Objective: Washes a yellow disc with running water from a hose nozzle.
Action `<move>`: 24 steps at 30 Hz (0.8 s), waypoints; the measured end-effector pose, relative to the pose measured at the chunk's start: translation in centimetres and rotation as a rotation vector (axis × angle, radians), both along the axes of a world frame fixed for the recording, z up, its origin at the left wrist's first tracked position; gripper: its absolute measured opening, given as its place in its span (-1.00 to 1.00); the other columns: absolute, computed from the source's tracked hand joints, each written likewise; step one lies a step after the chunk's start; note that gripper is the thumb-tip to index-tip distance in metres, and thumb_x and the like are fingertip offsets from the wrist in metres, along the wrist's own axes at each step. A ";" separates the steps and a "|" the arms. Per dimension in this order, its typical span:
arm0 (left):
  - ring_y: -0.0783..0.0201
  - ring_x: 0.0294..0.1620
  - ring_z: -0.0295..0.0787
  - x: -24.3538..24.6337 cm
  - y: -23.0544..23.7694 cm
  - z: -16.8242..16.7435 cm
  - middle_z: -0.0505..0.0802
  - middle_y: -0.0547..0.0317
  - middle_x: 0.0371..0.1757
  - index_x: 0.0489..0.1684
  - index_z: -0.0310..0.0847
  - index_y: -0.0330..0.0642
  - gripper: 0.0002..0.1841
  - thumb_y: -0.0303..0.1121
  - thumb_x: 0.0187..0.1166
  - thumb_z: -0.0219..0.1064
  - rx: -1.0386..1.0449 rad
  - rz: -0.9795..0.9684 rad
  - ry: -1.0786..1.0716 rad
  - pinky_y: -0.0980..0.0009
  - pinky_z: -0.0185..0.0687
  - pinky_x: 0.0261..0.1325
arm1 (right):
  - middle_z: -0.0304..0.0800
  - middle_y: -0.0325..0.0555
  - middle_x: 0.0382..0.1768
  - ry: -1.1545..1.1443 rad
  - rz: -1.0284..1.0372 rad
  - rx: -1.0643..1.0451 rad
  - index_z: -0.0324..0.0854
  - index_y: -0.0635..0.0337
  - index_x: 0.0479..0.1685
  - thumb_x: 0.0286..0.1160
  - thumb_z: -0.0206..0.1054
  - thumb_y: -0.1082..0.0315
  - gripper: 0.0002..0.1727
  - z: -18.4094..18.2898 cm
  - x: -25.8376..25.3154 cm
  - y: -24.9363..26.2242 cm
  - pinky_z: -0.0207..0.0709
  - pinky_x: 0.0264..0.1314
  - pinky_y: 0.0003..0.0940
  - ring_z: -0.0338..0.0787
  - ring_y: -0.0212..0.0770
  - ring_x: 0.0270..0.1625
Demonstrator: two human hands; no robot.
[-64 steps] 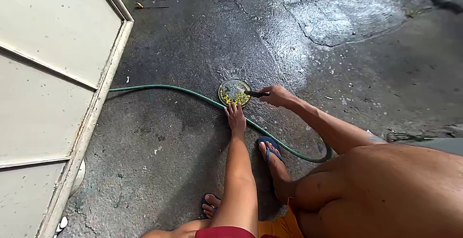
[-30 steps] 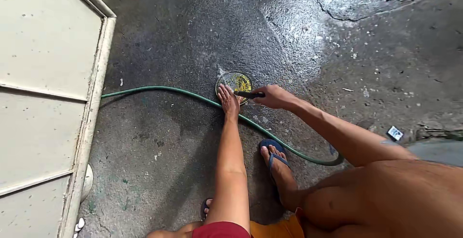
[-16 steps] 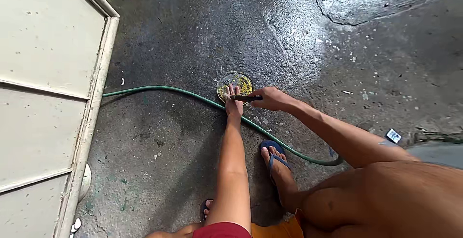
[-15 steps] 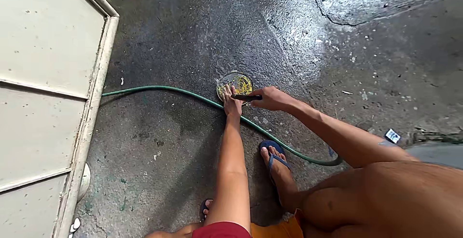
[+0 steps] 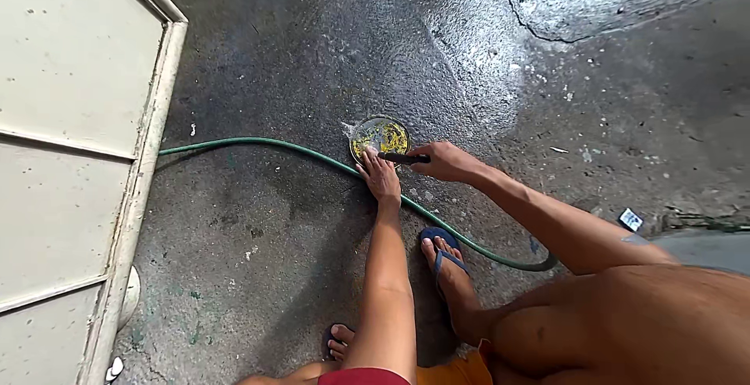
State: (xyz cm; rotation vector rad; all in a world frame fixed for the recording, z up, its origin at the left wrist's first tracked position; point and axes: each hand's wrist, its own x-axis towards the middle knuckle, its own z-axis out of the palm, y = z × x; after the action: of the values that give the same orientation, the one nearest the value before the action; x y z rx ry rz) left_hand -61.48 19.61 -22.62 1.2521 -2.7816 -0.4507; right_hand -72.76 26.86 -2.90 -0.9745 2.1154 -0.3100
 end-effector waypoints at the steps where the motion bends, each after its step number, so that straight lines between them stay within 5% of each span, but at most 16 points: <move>1: -0.06 0.97 -0.47 0.1 0.0 -0.3 -0.18 -0.21 0.94 0.87 -0.16 -0.45 -0.25 -0.02 0.87 -0.18 -0.020 0.045 0.009 -0.17 -0.55 0.91 | 0.90 -0.03 -0.10 -0.004 0.002 -0.001 0.79 -0.15 0.31 0.64 0.37 0.08 -0.66 0.1 0.0 0.0 0.67 0.02 0.23 0.87 0.01 -0.08; 3: -0.07 0.96 -0.57 0.1 -0.1 -0.2 -0.32 -0.29 0.92 0.86 -0.32 -0.53 -0.11 0.11 0.82 -0.15 0.004 0.113 0.012 -0.09 -0.61 0.92 | 0.91 -0.06 -0.10 -0.004 0.014 -0.003 0.80 -0.19 0.31 0.62 0.38 0.08 -0.66 0.0 -0.3 0.1 0.68 0.02 0.22 0.87 -0.01 -0.08; 9: -0.10 0.96 -0.48 0.0 0.1 -0.2 -0.25 -0.37 0.91 0.85 -0.28 -0.53 -0.07 0.16 0.79 -0.11 0.024 0.199 0.022 -0.08 -0.57 0.92 | 0.90 -0.02 -0.06 -0.012 0.013 0.034 0.79 -0.16 0.31 0.61 0.39 0.08 -0.66 -0.2 -0.3 0.3 0.67 0.06 0.25 0.87 0.03 -0.02; 14: -0.08 0.96 -0.31 0.2 0.5 -0.3 0.00 -0.30 0.90 0.82 -0.02 -0.48 -0.33 -0.10 0.89 -0.25 0.015 0.109 0.049 -0.16 -0.52 0.92 | 0.91 -0.04 -0.07 -0.025 0.004 0.046 0.79 -0.22 0.31 0.61 0.40 0.03 -0.65 -0.2 -0.6 0.6 0.67 0.05 0.25 0.87 0.02 -0.04; 20: 0.00 0.93 -0.09 0.6 0.7 -0.7 0.26 -0.21 0.84 0.65 0.36 -0.40 -0.53 -0.52 0.76 0.01 0.111 -0.001 0.233 0.12 -0.30 0.96 | 0.91 -0.03 -0.07 -0.016 0.025 0.045 0.79 -0.21 0.32 0.59 0.41 0.01 -0.63 -0.3 -0.5 0.6 0.67 0.06 0.25 0.87 0.02 -0.03; 24: 0.00 0.96 -0.31 0.4 -0.5 -0.3 0.04 -0.17 0.92 0.81 0.10 -0.39 -0.42 -0.48 0.76 -0.06 0.123 -0.106 0.138 0.10 -0.39 0.96 | 0.90 0.01 -0.10 -0.015 -0.050 0.046 0.80 -0.16 0.29 0.62 0.40 0.04 -0.66 0.0 -0.9 0.6 0.65 0.03 0.26 0.86 0.05 -0.07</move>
State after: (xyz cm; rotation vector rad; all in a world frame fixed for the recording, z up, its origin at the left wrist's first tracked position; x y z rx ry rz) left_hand -61.12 19.15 -22.89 1.0529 -2.7490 -0.6971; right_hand -73.71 27.45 -2.90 -0.8911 2.1270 -0.2918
